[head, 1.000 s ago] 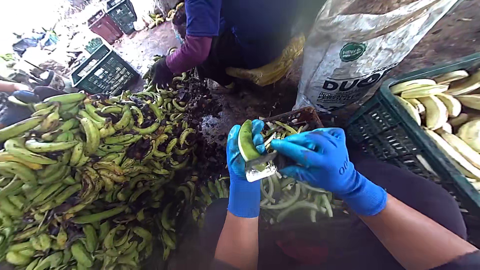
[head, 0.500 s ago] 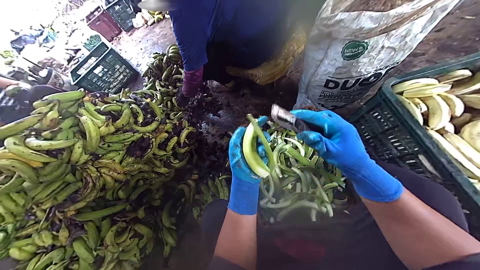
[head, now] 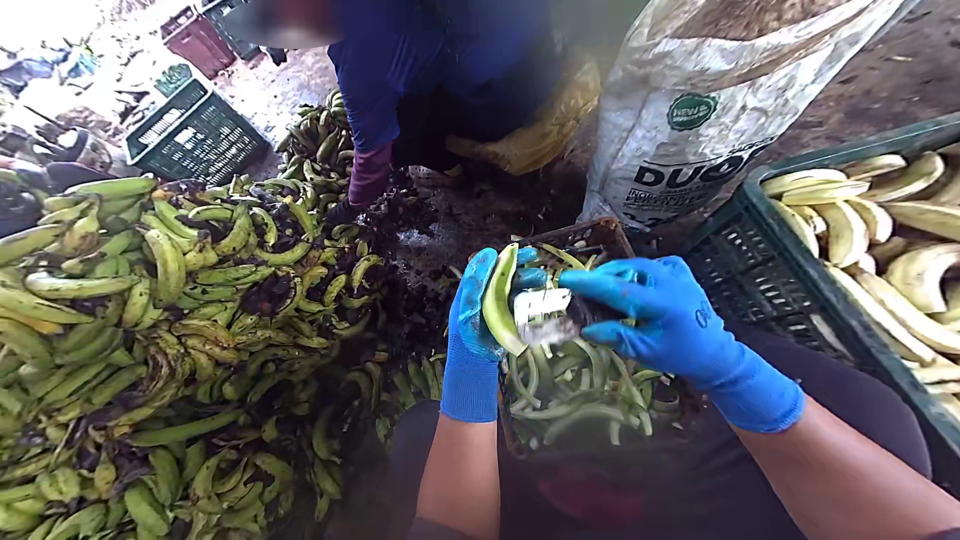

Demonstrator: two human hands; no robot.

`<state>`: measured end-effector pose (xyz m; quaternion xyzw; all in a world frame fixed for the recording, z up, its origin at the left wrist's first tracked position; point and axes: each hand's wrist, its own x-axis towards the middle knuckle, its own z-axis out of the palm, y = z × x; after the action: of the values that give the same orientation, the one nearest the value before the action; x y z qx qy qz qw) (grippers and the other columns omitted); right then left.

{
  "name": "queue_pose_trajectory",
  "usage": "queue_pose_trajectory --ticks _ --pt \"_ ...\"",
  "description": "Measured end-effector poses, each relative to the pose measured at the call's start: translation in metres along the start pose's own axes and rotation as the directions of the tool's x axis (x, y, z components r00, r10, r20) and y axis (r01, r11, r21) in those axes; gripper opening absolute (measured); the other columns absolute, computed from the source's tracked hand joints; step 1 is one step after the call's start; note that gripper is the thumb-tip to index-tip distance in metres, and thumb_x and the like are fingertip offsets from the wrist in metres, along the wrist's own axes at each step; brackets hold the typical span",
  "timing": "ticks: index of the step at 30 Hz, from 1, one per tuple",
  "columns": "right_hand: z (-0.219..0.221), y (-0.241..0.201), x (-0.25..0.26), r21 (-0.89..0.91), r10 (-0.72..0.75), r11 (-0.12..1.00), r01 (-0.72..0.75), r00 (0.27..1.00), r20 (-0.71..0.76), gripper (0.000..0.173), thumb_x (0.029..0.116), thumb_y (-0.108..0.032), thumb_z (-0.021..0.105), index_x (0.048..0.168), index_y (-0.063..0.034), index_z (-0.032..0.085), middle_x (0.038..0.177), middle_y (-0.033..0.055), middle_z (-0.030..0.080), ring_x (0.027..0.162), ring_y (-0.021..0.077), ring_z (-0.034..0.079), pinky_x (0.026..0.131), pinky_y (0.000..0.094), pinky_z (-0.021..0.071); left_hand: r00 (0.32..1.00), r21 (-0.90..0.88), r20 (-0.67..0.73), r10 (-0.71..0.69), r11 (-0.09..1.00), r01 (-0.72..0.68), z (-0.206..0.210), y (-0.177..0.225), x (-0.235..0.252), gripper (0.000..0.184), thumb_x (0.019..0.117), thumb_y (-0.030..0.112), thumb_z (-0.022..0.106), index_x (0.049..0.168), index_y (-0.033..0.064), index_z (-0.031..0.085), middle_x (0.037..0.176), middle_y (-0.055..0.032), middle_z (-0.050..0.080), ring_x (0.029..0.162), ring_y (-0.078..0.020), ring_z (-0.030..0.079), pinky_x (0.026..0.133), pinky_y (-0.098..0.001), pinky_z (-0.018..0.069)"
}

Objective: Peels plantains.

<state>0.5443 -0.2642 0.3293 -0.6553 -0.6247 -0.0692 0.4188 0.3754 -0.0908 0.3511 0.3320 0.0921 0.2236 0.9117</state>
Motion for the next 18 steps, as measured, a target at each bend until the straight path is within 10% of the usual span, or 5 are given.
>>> queue_pose_trajectory --ticks 4,9,12,15,18 --pt "-0.001 -0.007 0.003 0.039 -0.106 0.994 0.103 0.989 0.105 0.049 0.0986 -0.067 0.046 0.135 -0.0404 0.065 0.115 0.0006 0.073 0.104 0.0165 0.066 0.090 0.0467 0.0452 0.991 0.142 -0.116 0.073 0.988 -0.057 0.012 -0.004 -0.003 0.042 0.1094 0.031 0.031 0.123 0.0039 0.060 0.086 -0.0109 0.070 0.066 -0.0127 0.068 0.058 -0.0232 0.0574" --pt "0.005 0.014 0.015 0.076 0.382 0.923 -0.377 0.923 -0.054 0.046 0.0969 -0.048 0.061 0.134 -0.0214 0.069 0.117 0.0112 0.070 0.102 0.0288 0.067 0.081 0.0564 0.0509 0.982 0.225 -0.155 0.105 0.972 -0.068 0.023 -0.019 -0.010 0.036 0.1067 0.026 0.040 0.116 0.0007 0.063 0.089 -0.0163 0.072 0.066 -0.0168 0.069 0.057 -0.0283 0.0592" --pt "-0.007 0.030 0.018 0.508 0.651 0.647 -0.569 0.758 0.021 0.039 0.1031 -0.034 0.058 0.139 -0.0190 0.062 0.116 -0.0011 0.070 0.086 0.0094 0.067 0.075 0.0299 0.0587 0.992 0.154 -0.092 0.088 0.985 -0.073 0.017 -0.004 -0.014 0.040 0.1086 0.023 0.033 0.122 -0.0014 0.062 0.090 -0.0179 0.071 0.061 -0.0152 0.067 0.052 -0.0236 0.0568" --pt "-0.019 0.017 0.013 0.726 0.614 0.442 -0.527 0.768 0.184 0.038 0.1048 -0.030 0.051 0.139 -0.0178 0.061 0.105 0.0008 0.071 0.076 0.0121 0.068 0.069 0.0285 0.0599 0.988 -0.015 -0.137 0.065 0.998 -0.068 0.001 0.001 -0.010 0.042 0.1091 0.029 0.032 0.123 0.0024 0.062 0.085 -0.0148 0.070 0.056 -0.0137 0.065 0.047 -0.0218 0.0542" --pt "-0.008 -0.005 0.001 0.699 0.429 0.569 -0.434 0.881 0.198 0.042 0.1004 -0.035 0.056 0.136 -0.0130 0.064 0.112 0.0031 0.071 0.086 0.0120 0.069 0.077 0.0305 0.0604 0.991 -0.123 -0.130 0.003 0.992 -0.019 -0.006 -0.002 -0.005 0.044 0.1082 0.035 0.034 0.120 0.0045 0.064 0.087 -0.0124 0.070 0.055 -0.0136 0.064 0.045 -0.0224 0.0528"
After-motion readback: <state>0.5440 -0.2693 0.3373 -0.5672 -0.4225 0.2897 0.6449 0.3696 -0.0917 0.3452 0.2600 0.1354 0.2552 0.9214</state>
